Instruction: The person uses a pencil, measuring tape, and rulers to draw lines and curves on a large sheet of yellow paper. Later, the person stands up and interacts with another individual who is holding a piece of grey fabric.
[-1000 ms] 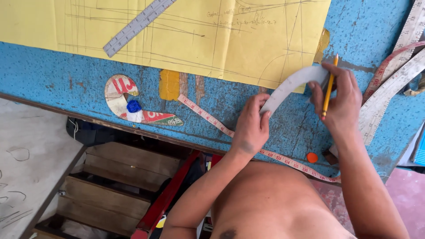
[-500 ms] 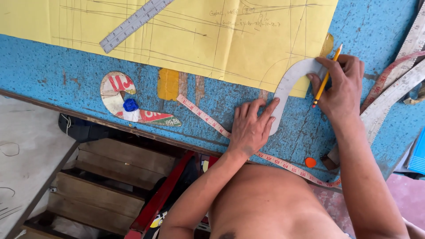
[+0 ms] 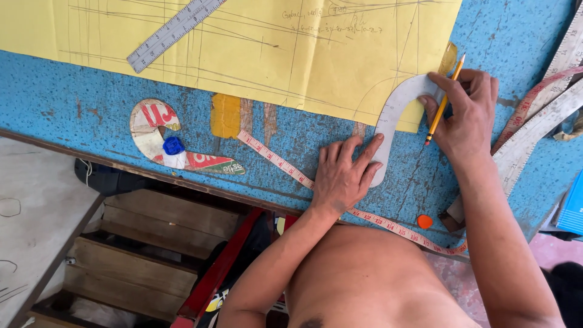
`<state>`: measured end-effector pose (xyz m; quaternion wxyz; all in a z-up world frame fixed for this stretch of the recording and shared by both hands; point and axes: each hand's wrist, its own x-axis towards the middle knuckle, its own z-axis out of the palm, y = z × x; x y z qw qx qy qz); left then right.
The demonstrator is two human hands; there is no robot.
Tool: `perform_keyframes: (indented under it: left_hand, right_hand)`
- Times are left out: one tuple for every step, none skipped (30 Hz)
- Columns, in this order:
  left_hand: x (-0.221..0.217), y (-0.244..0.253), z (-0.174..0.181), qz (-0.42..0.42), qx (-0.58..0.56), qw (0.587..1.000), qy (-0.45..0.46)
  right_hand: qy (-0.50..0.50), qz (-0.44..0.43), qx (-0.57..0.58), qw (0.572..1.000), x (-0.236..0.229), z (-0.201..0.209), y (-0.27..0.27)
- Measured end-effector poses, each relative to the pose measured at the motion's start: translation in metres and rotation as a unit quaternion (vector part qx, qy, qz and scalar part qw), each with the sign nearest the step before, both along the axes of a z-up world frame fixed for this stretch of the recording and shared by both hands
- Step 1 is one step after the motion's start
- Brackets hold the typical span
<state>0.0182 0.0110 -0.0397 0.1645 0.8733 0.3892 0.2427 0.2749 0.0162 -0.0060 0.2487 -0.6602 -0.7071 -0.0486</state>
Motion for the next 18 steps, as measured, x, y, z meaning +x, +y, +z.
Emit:
perform_keyframes:
  left_hand:
    - [0.0001,0.0001,-0.0005,0.000,-0.001,1.000,0.000]
    - [-0.0001,0.0003,-0.0010,-0.001,0.001,1.000,-0.002]
    - [-0.0003,0.0004,-0.0012,-0.001,0.002,1.000,-0.003]
    - [-0.0005,0.0011,-0.0003,0.000,0.003,1.000,-0.004]
    - [-0.0007,0.0019,0.0007,-0.002,0.002,1.000,-0.002]
    - [-0.0009,0.0011,0.0016,-0.004,-0.001,1.000,-0.001]
    - [-0.0003,0.0011,0.0013,-0.004,-0.002,1.000,-0.001]
    - [-0.0007,0.0013,0.0011,-0.006,-0.003,1.000,0.001]
    - [-0.0010,0.0014,0.0008,-0.008,-0.003,1.000,0.003]
    - [-0.0012,0.0014,0.0006,-0.008,-0.004,1.000,0.003]
    - [-0.0013,0.0014,0.0003,-0.007,-0.003,1.000,0.003]
    - [-0.0011,0.0014,0.0001,-0.008,-0.001,1.000,0.002]
    - [-0.0011,0.0007,-0.0001,-0.008,-0.002,1.000,0.002]
    - [-0.0011,0.0010,-0.0002,-0.008,-0.003,1.000,0.001]
    - [-0.0011,0.0012,-0.0002,-0.008,-0.005,1.000,0.000]
    - [-0.0010,0.0014,0.0000,-0.008,-0.004,1.000,0.000]
    - [-0.0011,0.0016,0.0002,-0.009,-0.004,1.000,-0.001]
    - [-0.0012,0.0011,0.0005,-0.008,-0.004,1.000,-0.002]
  right_hand:
    - [0.000,0.000,-0.001,1.000,0.0000,0.0001,0.0003]
    - [0.000,0.000,0.002,1.000,-0.0002,0.0000,0.0006]
    - [0.000,0.001,0.004,1.000,-0.0004,0.0001,0.0009]
    - [0.000,0.002,0.005,1.000,-0.0006,0.0003,0.0016]
    - [0.000,0.000,0.004,1.000,-0.0008,0.0005,0.0023]
    - [0.000,-0.003,0.001,1.000,-0.0010,0.0006,0.0010]
    - [-0.001,-0.003,0.000,1.000,0.0000,0.0007,0.0008]
    - [0.003,0.000,0.000,1.000,0.0002,0.0003,0.0012]
    - [0.007,0.002,0.001,1.000,0.0003,-0.0001,0.0015]
    - [0.007,0.002,0.000,1.000,0.0004,-0.0001,0.0020]
    - [0.007,0.007,0.003,1.000,0.0006,-0.0002,0.0025]
    - [0.005,0.011,0.006,1.000,0.0010,0.0000,0.0025]
    - [0.005,0.010,0.005,1.000,0.0004,0.0005,0.0016]
    - [0.004,0.008,0.003,1.000,-0.0001,0.0012,0.0017]
    - [0.002,0.005,0.000,1.000,-0.0007,0.0019,0.0017]
    - [0.003,0.005,0.001,1.000,-0.0004,0.0015,0.0015]
    - [0.001,0.003,0.001,1.000,-0.0003,0.0010,0.0013]
    - [-0.001,0.003,0.000,1.000,-0.0002,0.0006,0.0009]
